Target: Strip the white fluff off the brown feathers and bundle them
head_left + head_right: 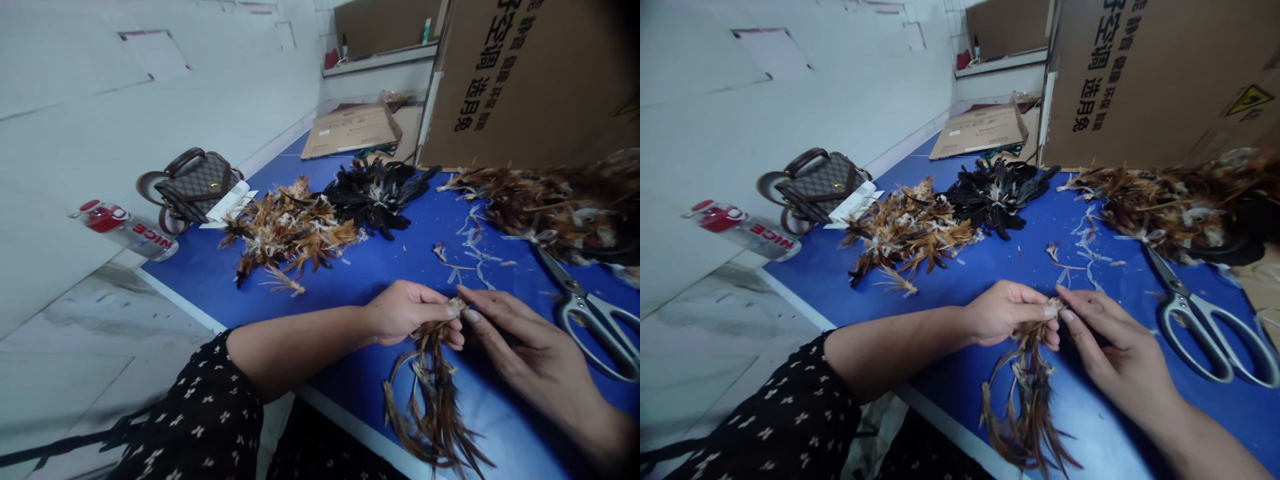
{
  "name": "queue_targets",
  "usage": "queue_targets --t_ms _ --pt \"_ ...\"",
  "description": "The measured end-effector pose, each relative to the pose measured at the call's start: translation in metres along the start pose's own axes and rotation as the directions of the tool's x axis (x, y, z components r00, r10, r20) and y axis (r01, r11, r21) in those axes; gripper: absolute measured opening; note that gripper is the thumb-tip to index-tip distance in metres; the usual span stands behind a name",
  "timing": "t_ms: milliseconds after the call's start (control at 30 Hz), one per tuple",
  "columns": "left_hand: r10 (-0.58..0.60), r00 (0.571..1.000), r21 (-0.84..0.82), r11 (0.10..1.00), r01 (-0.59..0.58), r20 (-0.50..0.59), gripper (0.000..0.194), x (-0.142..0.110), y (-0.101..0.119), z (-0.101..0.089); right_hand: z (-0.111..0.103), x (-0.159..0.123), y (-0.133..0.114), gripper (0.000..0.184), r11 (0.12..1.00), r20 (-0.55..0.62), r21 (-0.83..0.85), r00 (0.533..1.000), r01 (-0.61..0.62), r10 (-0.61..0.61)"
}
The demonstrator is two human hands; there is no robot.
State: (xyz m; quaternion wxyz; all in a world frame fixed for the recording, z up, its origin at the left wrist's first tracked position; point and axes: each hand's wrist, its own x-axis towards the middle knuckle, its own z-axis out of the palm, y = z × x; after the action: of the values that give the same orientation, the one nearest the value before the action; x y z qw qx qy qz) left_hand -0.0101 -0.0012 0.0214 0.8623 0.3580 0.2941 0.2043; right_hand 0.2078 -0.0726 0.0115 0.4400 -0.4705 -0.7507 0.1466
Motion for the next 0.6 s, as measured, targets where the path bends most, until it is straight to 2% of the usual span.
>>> queue_targets --t_ms 267,467,600 --pt "-0.005 1.000 -0.002 1.000 0.005 0.021 0.054 0.002 -0.003 -0.002 0.001 -0.001 0.004 0.041 0.999 0.048 0.044 0.998 0.028 -0.030" --pt "-0.017 0.998 0.050 0.999 0.015 0.055 0.047 -0.003 0.003 -0.001 -0.008 0.003 0.000 0.037 0.998 0.075 0.059 0.997 -0.036 0.032" --pt "-0.074 0.989 0.117 0.991 0.060 0.128 0.043 -0.004 0.002 -0.002 -0.014 0.009 -0.005 0.018 0.991 0.102 0.123 0.994 -0.061 0.048"
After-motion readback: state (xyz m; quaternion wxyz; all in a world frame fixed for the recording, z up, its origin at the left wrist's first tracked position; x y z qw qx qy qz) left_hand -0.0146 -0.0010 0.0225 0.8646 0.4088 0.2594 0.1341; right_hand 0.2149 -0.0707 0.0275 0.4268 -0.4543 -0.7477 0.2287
